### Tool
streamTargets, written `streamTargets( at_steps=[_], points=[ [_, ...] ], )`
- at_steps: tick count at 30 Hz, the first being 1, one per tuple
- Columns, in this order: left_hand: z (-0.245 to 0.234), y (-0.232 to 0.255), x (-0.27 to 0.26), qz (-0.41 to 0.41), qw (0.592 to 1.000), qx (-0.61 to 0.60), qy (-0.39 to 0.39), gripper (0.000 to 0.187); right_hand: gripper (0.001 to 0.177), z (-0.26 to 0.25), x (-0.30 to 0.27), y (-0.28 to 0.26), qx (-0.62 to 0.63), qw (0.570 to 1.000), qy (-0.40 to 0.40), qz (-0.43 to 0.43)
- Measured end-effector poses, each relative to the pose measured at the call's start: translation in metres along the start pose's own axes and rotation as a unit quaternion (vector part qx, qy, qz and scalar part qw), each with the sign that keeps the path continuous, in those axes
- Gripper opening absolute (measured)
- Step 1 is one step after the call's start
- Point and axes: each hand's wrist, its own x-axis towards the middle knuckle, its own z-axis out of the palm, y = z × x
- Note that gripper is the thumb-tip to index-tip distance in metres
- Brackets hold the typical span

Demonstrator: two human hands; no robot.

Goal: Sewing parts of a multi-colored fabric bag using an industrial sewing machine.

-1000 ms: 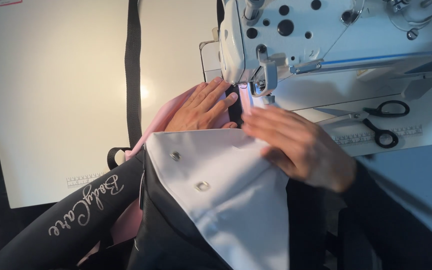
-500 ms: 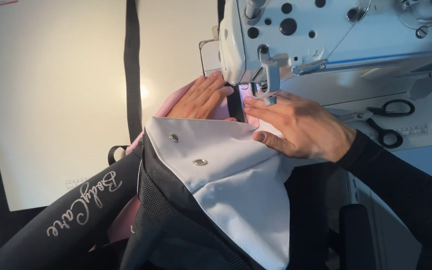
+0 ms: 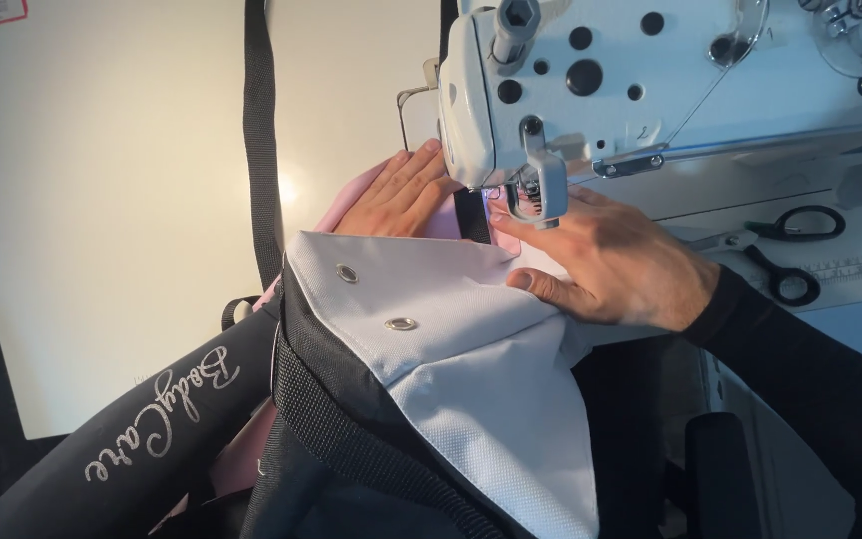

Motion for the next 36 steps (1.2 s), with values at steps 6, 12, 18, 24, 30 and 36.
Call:
streamTargets(
  at_steps=[6,12,18,24,30,36],
  points=[
    [0.005,-0.008,-0.001,0.001,1.0,0.016,-0.007,0.063,0.054,-0.007,-0.021,-0.007,0.11,0.985,0.084,-0.105],
    [-0.063,0.018,-0.006,-0.01,0.95,-0.304,-0.068,0.058,0.071,-0.004,-0.032,0.0,0.168,0.977,0.069,-0.107],
    [-0.026,0.007,-0.125,-0.286,0.826,-0.422,-0.24,0.048,0.091,-0.004,-0.028,0.005,0.189,0.976,0.031,-0.1],
    [-0.069,0.076,-0.039,-0.017,0.87,-0.483,-0.094,0.081,0.101,-0.003,-0.031,0.002,0.192,0.975,0.034,-0.107],
    [-0.057,0.057,-0.029,-0.052,0.942,-0.293,-0.156,0.074,0.076,-0.013,-0.022,-0.007,0.177,0.964,0.073,-0.185],
    [-0.039,0.03,-0.008,-0.01,0.985,-0.121,-0.123,0.071,0.054,-0.004,-0.023,0.01,0.178,0.963,0.026,-0.199]
  ],
)
